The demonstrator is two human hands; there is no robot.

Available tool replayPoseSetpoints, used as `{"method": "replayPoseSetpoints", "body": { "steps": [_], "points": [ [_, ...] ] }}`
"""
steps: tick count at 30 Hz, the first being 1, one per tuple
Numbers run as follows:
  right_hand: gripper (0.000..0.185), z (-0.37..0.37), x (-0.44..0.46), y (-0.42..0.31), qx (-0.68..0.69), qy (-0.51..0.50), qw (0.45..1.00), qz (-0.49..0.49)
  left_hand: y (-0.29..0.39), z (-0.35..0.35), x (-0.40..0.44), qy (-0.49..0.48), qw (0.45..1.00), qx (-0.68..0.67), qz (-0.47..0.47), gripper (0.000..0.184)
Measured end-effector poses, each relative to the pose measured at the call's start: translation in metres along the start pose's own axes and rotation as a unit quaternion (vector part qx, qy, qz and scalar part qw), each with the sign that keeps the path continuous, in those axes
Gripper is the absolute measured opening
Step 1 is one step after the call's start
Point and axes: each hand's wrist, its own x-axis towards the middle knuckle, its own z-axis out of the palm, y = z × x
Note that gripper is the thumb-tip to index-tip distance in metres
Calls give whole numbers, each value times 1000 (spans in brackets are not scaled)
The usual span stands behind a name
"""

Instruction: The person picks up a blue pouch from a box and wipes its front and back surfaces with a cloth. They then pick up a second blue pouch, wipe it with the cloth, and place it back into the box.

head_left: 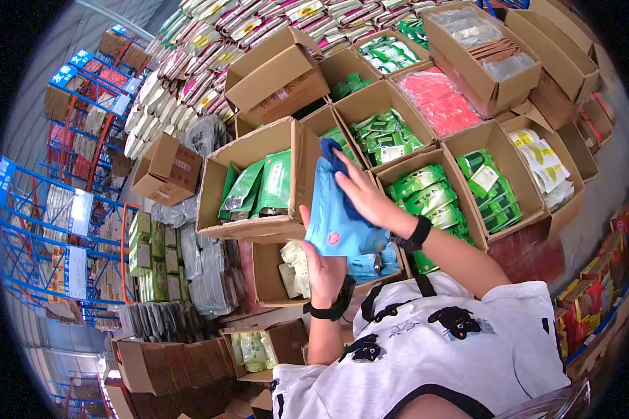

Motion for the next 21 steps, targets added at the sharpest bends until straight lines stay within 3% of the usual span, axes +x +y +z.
{"method": "replayPoseSetpoints", "body": {
  "steps": [2, 3, 5, 6, 7, 10, 12, 15, 17, 19, 20, 21],
  "points": [
    [49, -15, -5, 3, 113, -65, 987, 95, 6, -6, 2, -3, 999, -31, 12, 63],
    [49, -20, -10, 2, 110, -62, 988, 93, 11, -9, 3, 2, 999, -48, 14, 63],
    [46, -25, -21, -1, 220, -138, 933, 250, 19, -18, 8, 11, 999, -48, 16, 63],
    [42, -20, -26, 1, 294, -127, 908, 269, 22, -22, 11, 27, 999, -33, 3, 63],
    [38, -16, -29, 2, 358, -128, 885, 268, 23, -23, 13, 44, 999, -17, -11, 64],
    [33, -11, -29, -8, 304, -134, 922, 198, 18, -26, 12, 69, 996, 58, 1, 67],
    [28, -8, -26, -20, 204, -49, 975, 74, 16, -31, 11, 97, 988, 120, 18, 74],
    [27, -16, -16, -28, 90, -66, 994, -14, 13, -45, 9, 100, 981, 158, 44, 77],
    [24, -9, -19, -29, 98, -38, 994, 23, 16, -49, 7, 116, 976, 175, 49, 76],
    [24, -1, -23, -18, 57, 44, 994, 77, 21, -57, 7, 121, 930, 340, 61, 67],
    [23, 3, -25, -12, 52, 59, 993, 87, 22, -56, 7, 164, 925, 330, 90, 54],
    [23, 6, -29, -5, 53, 58, 993, 88, 23, -58, 7, 165, 925, 331, 90, 54]
  ]
}}
